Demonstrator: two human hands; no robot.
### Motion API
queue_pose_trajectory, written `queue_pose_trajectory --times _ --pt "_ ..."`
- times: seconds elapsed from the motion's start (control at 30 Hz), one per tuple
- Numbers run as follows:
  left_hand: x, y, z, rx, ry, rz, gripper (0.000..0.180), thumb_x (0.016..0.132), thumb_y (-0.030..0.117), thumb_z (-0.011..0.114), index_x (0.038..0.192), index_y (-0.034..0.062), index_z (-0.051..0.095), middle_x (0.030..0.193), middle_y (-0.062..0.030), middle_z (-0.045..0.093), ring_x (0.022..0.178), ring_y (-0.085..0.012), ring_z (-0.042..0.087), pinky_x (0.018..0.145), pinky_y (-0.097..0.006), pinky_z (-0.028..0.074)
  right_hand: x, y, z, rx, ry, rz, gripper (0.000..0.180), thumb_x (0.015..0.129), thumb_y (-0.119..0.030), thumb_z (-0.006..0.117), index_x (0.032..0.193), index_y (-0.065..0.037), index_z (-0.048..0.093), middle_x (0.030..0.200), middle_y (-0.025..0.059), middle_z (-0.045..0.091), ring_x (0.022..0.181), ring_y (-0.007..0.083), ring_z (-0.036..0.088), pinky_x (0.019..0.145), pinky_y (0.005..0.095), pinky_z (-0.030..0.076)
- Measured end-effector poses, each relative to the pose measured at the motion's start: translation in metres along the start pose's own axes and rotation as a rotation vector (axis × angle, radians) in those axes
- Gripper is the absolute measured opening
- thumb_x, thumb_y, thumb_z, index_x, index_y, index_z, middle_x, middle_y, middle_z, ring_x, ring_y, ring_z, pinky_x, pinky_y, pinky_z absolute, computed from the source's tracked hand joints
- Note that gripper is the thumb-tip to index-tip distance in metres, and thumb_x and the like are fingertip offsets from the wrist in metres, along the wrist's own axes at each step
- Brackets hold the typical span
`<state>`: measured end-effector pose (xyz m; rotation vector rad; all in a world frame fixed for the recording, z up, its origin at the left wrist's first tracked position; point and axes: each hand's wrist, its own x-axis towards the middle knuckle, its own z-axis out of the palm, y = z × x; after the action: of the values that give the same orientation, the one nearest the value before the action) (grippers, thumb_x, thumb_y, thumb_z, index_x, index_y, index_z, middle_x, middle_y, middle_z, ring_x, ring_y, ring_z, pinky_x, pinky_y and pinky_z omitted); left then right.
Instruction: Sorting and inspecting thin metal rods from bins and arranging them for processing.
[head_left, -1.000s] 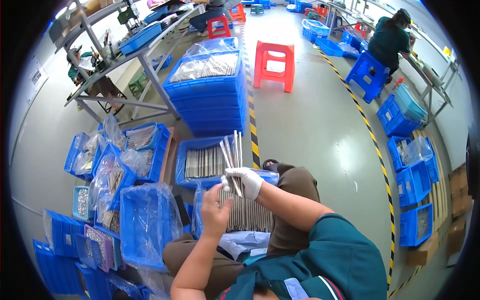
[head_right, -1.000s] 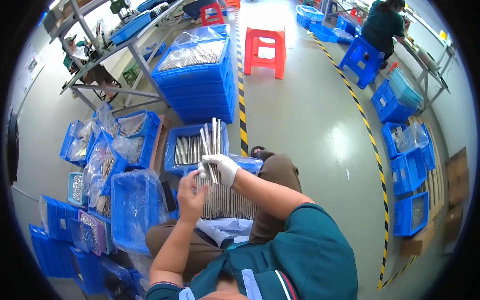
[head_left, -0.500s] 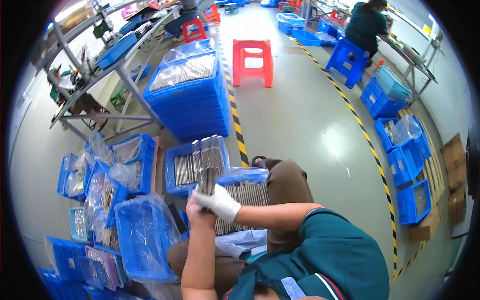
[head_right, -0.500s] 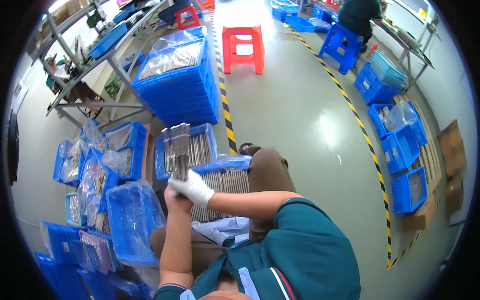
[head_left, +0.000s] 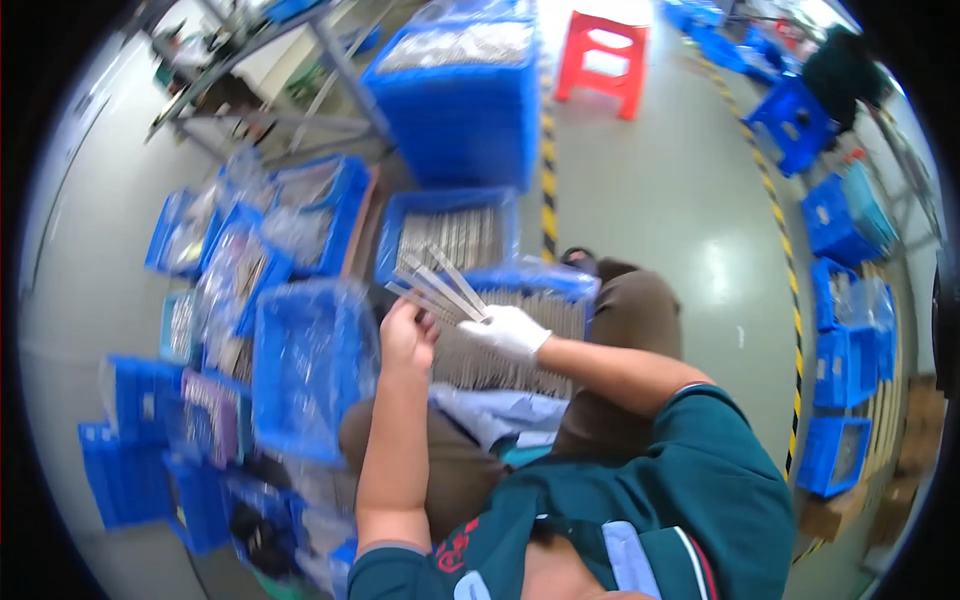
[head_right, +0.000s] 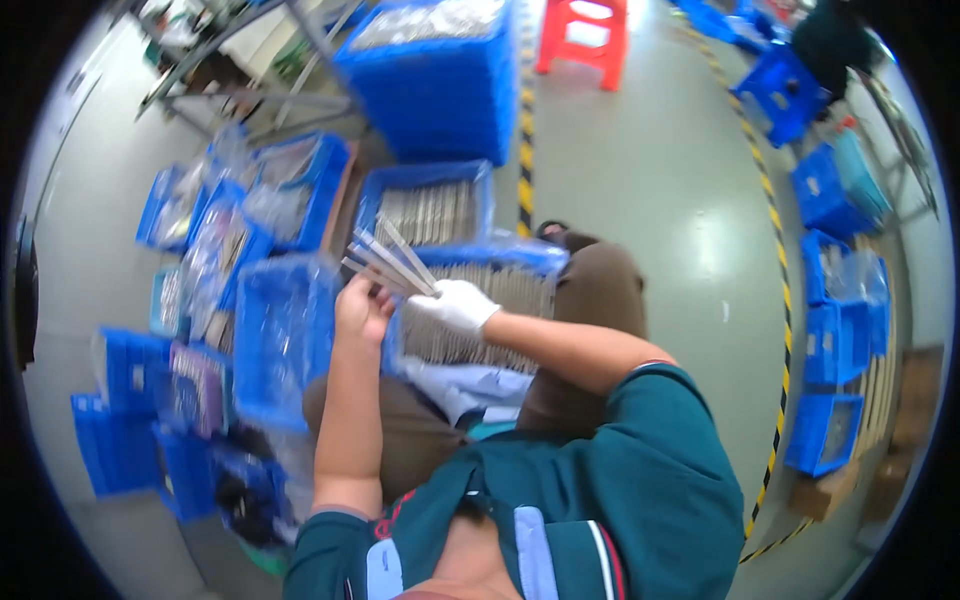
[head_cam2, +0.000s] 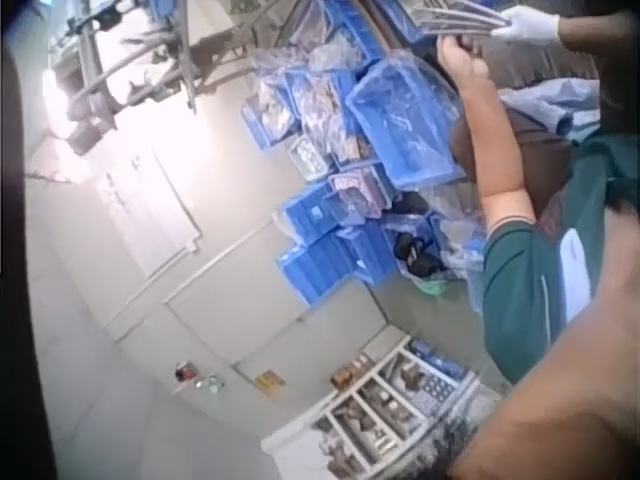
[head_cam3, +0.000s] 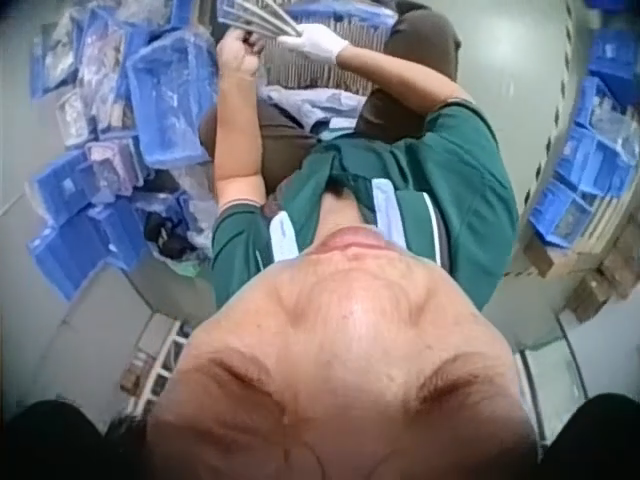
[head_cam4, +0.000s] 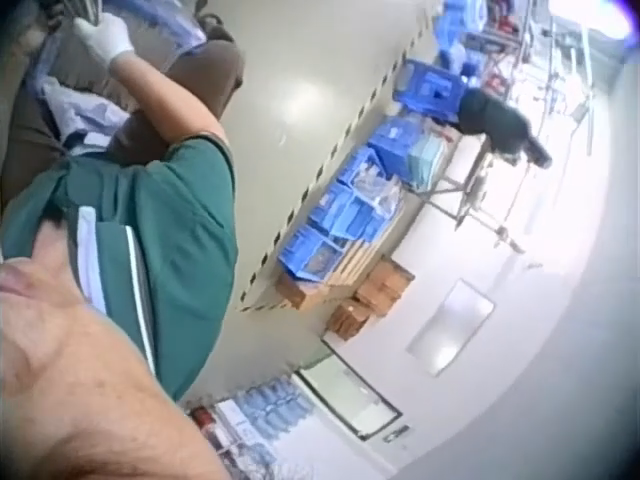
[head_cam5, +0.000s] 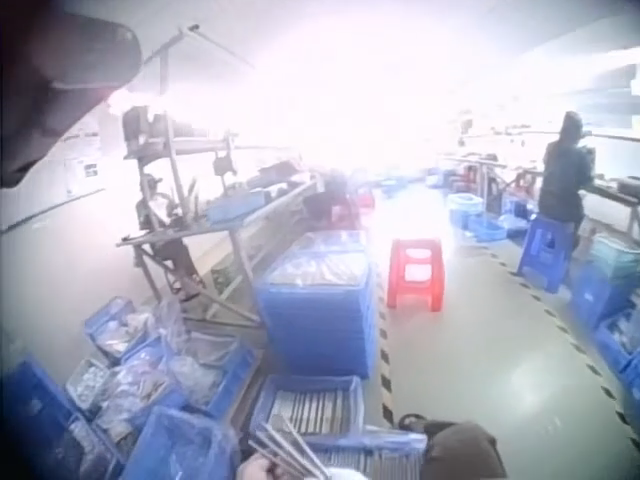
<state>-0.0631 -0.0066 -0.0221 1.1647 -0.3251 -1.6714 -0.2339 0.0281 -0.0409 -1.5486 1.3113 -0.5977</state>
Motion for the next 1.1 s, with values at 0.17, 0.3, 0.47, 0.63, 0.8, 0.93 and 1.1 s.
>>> queue_pose_trajectory --times 0.17,0.3,0.47,0.63,0.8,0.93,1.1 --pt "-0.006 0.027 -0.035 -0.141 -0.234 0.070 0.032 0.084 -0.002 0.050 0.116 0.0001 0.050 0.096 -0.0110 0.059 0.073 -0.0154 0.054 0.056 -0.026 0.041 -0.018 -0.034 -0.025 -0.085 0.099 -0.177 0.034 0.082 -0.031 0.064 0.092 0.002 0.062 0.070 0.0200 0.059 0.061 0.0229 0.059 0.060 0.0346 0.046" --pt "-0.027 0.041 -0.038 -0.134 -0.337 0.090 0.034 0.083 -0.001 0.056 0.116 0.0017 0.049 0.101 -0.0153 0.060 0.074 -0.0148 0.055 0.058 -0.026 0.043 -0.007 -0.046 -0.045 -0.032 0.057 -0.148 0.033 0.082 -0.032 0.067 0.085 0.001 0.062 0.057 0.0092 0.053 0.051 0.0141 0.052 0.051 0.0296 0.043" --pt "-0.036 0.049 -0.043 -0.185 -0.395 0.176 0.028 0.089 0.023 0.059 0.105 0.0009 0.054 0.110 -0.0205 0.057 0.069 -0.0130 0.054 0.059 -0.023 0.044 0.004 -0.031 -0.042 -0.075 0.063 -0.127 0.030 0.081 -0.029 0.067 0.087 0.000 0.062 0.064 0.0131 0.058 0.058 0.0211 0.059 0.058 0.0322 0.046" --pt "-0.038 0.048 -0.039 -0.018 -0.305 0.198 0.030 0.087 0.027 0.061 0.102 0.0012 0.058 0.102 -0.0198 0.063 0.066 -0.0145 0.059 0.054 -0.023 0.045 0.001 -0.019 -0.036 -0.202 0.227 -0.335 0.025 0.080 -0.027 0.066 0.086 -0.003 0.062 0.074 0.0188 0.061 0.068 0.0335 0.061 0.061 0.0365 0.047" --pt "-0.035 0.049 -0.041 0.181 -0.219 0.256 0.030 0.087 0.027 0.062 0.102 0.0016 0.058 0.090 -0.0120 0.066 0.066 -0.0136 0.063 0.051 -0.022 0.049 0.000 -0.022 -0.039 -0.365 0.316 -0.451 0.022 0.080 -0.026 0.066 0.081 -0.005 0.060 0.066 0.0173 0.059 0.062 0.0340 0.060 0.056 0.0381 0.047" --pt "-0.034 0.049 -0.041 0.263 -0.177 0.262 0.028 0.087 0.024 0.062 0.104 0.0012 0.059 0.086 -0.0100 0.066 0.065 -0.0131 0.063 0.051 -0.022 0.049 -0.004 -0.028 -0.046 -0.496 0.356 -0.445 0.023 0.080 -0.027 0.066 0.080 -0.005 0.059 0.064 0.0171 0.058 0.060 0.0337 0.059 0.055 0.0381 0.046" --pt "-0.038 0.051 -0.034 0.314 -0.322 0.322 0.027 0.087 0.011 0.061 0.111 -0.0006 0.056 0.101 -0.0148 0.064 0.085 -0.0181 0.064 0.069 -0.025 0.051 -0.005 -0.023 -0.046 -0.355 0.319 -0.453 0.023 0.081 -0.027 0.065 0.078 -0.005 0.058 0.063 0.0168 0.059 0.060 0.0342 0.059 0.055 0.0393 0.047"
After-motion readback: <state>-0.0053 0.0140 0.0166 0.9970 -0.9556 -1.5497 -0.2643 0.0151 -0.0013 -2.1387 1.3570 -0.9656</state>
